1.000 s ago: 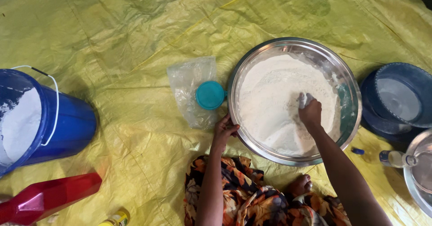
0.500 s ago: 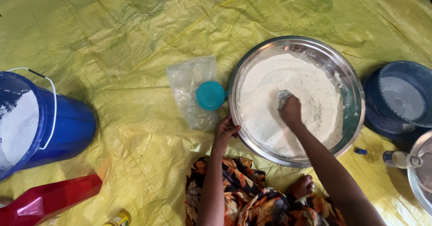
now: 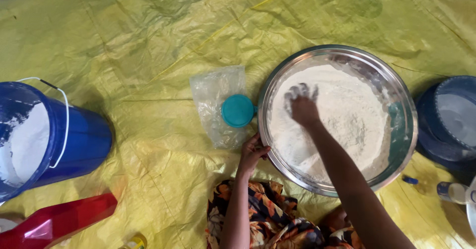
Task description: The person sits on a yellow tarp and mixes white flour in a large metal bowl using their right hand. They pour a small amount of liquid from a plastic bottle into the flour and continue mixing by hand.
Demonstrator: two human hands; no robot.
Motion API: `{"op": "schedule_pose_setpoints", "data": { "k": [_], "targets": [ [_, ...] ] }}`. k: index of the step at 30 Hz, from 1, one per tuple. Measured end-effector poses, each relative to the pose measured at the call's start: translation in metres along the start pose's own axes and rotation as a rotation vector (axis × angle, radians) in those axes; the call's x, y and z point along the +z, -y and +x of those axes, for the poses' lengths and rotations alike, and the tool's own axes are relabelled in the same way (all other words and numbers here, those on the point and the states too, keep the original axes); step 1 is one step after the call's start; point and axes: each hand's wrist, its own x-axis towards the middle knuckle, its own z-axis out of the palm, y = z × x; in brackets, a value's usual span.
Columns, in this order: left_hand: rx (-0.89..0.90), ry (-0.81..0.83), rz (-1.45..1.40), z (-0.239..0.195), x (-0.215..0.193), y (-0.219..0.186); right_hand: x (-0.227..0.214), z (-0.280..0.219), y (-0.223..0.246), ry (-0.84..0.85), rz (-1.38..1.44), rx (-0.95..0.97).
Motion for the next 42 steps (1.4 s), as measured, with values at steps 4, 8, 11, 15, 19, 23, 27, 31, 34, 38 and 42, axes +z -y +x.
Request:
{"op": "schedule_pose_setpoints", "data": {
  "k": [4, 8, 11, 15, 19, 23, 27, 31, 34, 38, 42],
  "targets": [
    [-0.014, -0.012, 0.008, 0.0, -0.001, 0.002, -0.001, -0.007, -0.035, 0.011, 0.001, 0.196],
    [-0.015, -0.002, -0.01, 0.001, 0.0, 0.002, 0.014, -0.033, -0.077, 0.075, 0.219, 0.485],
    [0.0, 0.012, -0.015, 0.001, 0.0, 0.001, 0.022, -0.059, -0.088, 0.084, 0.279, 0.585],
    [-0.011, -0.005, -0.039, -0.001, 0.002, -0.002, 0.005, -0.09, -0.079, 0.092, 0.214, 0.443],
    [-0.004, -0.002, -0.057, -0.003, 0.005, -0.006, -0.034, -0.109, -0.061, 0.025, 0.413, 0.478],
    [-0.027, -0.011, -0.056, -0.005, 0.009, -0.012, -0.063, -0.115, -0.05, -0.045, 0.603, 0.652],
    [-0.043, -0.003, -0.065, -0.007, 0.011, -0.019, -0.07, -0.113, -0.057, -0.046, 0.55, 0.785],
    [-0.045, -0.004, -0.072, -0.006, 0.01, -0.018, -0.069, -0.108, -0.072, -0.069, 0.582, 0.811],
    [-0.04, -0.003, -0.085, -0.005, 0.01, -0.017, -0.072, -0.104, -0.078, -0.081, 0.853, 0.791],
    [-0.055, -0.019, -0.062, -0.004, 0.009, -0.014, -0.071, -0.105, -0.077, -0.163, 0.786, 0.601],
    [-0.037, -0.004, -0.079, -0.004, 0.006, -0.01, -0.046, -0.106, -0.068, -0.327, 0.596, 0.548]
  ]
}}
